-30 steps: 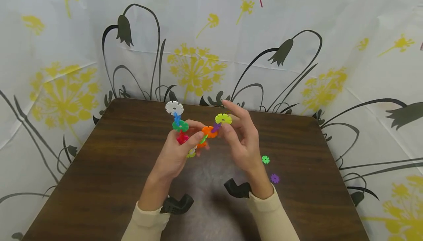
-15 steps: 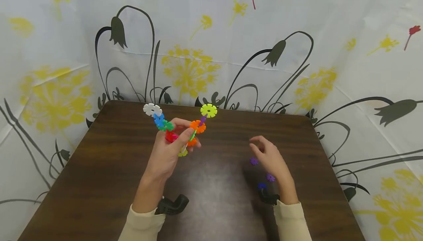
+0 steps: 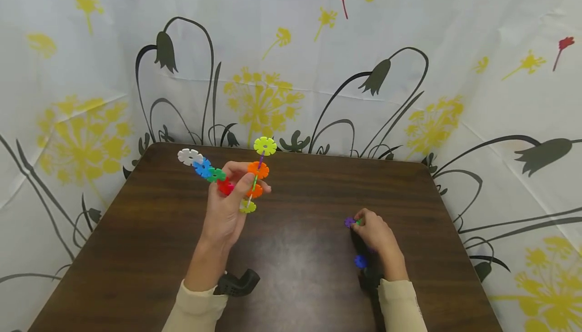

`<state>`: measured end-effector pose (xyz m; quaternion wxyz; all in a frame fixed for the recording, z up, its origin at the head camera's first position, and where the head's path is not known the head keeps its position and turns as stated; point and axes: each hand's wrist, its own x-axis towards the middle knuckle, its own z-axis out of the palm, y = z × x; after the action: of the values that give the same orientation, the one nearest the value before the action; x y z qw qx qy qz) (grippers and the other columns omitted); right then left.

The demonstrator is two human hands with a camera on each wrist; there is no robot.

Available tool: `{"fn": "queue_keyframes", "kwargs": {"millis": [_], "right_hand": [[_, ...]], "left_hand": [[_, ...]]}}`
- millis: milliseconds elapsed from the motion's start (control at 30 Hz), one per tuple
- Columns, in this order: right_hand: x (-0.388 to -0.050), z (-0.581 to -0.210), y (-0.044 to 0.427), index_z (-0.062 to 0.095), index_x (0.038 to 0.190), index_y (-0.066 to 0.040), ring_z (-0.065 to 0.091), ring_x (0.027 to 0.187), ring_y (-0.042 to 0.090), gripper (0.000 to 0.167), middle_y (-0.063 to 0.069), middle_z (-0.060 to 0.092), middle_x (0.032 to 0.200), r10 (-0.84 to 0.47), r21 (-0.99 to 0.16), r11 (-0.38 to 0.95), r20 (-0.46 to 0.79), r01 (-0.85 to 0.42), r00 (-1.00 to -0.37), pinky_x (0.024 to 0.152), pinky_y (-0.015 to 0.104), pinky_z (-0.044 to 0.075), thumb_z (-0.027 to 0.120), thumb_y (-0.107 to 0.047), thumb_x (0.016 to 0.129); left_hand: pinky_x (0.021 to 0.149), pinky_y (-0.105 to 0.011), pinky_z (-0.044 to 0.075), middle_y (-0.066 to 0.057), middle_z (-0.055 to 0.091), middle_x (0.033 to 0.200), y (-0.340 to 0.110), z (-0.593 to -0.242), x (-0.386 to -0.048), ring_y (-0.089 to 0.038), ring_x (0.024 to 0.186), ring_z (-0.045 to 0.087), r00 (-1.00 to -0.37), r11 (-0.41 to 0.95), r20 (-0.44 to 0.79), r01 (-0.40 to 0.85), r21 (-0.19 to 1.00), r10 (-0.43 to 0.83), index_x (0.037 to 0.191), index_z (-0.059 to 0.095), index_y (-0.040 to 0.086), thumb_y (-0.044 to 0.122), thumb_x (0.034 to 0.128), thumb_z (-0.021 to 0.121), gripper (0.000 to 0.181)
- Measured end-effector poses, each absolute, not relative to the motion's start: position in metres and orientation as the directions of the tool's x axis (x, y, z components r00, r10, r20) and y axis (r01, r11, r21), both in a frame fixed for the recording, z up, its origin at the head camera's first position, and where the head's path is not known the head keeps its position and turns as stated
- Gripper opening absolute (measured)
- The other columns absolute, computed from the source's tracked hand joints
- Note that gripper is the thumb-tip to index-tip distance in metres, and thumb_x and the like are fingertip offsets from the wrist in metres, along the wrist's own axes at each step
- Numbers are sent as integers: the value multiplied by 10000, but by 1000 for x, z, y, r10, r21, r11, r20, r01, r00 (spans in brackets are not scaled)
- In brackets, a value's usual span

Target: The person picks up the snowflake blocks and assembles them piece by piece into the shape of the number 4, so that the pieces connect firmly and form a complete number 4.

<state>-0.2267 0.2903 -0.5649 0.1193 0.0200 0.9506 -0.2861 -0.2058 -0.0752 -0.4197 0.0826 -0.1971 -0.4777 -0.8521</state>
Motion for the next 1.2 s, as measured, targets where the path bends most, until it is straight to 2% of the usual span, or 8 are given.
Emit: {"fn": "queue_keyframes", "kwargs": {"millis": [233, 433, 567, 667, 767, 867, 1000, 1200], "right_hand": [[-229, -569, 292, 624, 1141, 19, 553, 733, 182, 249, 79, 632, 887, -100, -666, 740, -246, 93, -964, 637, 315, 473, 696, -203, 1056], [-227, -563, 289, 634, 1009, 9, 476, 623, 139, 357, 22, 549, 743, -198, -801, 598, -172, 20, -965, 582, 292, 440, 618, -333, 1111], [-226, -530, 265, 590, 935, 23, 425, 575, 224, 373, 23, 515, 691, -237, -922, 381, -27, -67, -971, 563, 316, 417, 534, -278, 1148], [-220, -493, 234, 558, 907, -7, 380, 564, 238, 308, 1, 498, 656, -256, -983, 126, 99, -134, -962, 505, 319, 325, 477, -175, 1153], [-211, -456, 200, 549, 865, -73, 344, 531, 173, 308, -23, 490, 613, -282, -975, -94, 221, -203, -934, 486, 343, 217, 438, -149, 1142], [-199, -429, 174, 562, 843, -110, 329, 510, 152, 317, -23, 467, 588, -312, -944, -246, 294, -222, -904, 496, 374, 180, 420, -133, 1125], [-185, -414, 156, 605, 840, -127, 324, 494, 148, 356, -33, 447, 562, -326, -932, -311, 287, -185, -900, 506, 359, 194, 381, -106, 1117], [-180, -417, 145, 653, 856, -117, 312, 485, 147, 383, -43, 431, 534, -325, -928, -342, 263, -147, -908, 513, 355, 177, 378, -111, 1121]], "left_hand": [[873, -313, 614, 6, 754, 1068, -72, -421, -205, -168, 744, 765, -918, -578, 394, 297, 760, 47, 1082, 763, 193, 8, 1067, 578, 262], [855, -304, 616, -4, 741, 1056, -68, -420, -203, -175, 739, 765, -935, -547, 350, 265, 794, 54, 1072, 754, 181, 38, 1069, 591, 217], [847, -289, 628, -15, 740, 1081, -65, -421, -205, -171, 753, 778, -931, -501, 357, 274, 821, 76, 1088, 729, 188, 33, 1071, 592, 208], [861, -291, 639, -18, 753, 1097, -62, -424, -205, -171, 765, 790, -921, -464, 380, 300, 834, 89, 1112, 721, 182, 47, 1076, 611, 178], [872, -326, 650, -23, 781, 1105, -59, -427, -203, -201, 766, 798, -909, -439, 406, 328, 837, 95, 1155, 723, 120, 71, 1077, 635, 127], [878, -351, 655, -25, 804, 1110, -57, -430, -199, -225, 770, 806, -898, -405, 429, 357, 841, 99, 1200, 712, 15, 99, 1078, 649, 161], [869, -352, 657, -4, 812, 1099, -54, -431, -192, -210, 778, 813, -886, -370, 451, 386, 845, 105, 1219, 683, -75, 134, 1079, 660, 253], [847, -369, 662, -15, 807, 1094, -53, -431, -186, -228, 778, 812, -864, -341, 496, 442, 830, 87, 1206, 696, -62, 126, 1068, 677, 234]]}}
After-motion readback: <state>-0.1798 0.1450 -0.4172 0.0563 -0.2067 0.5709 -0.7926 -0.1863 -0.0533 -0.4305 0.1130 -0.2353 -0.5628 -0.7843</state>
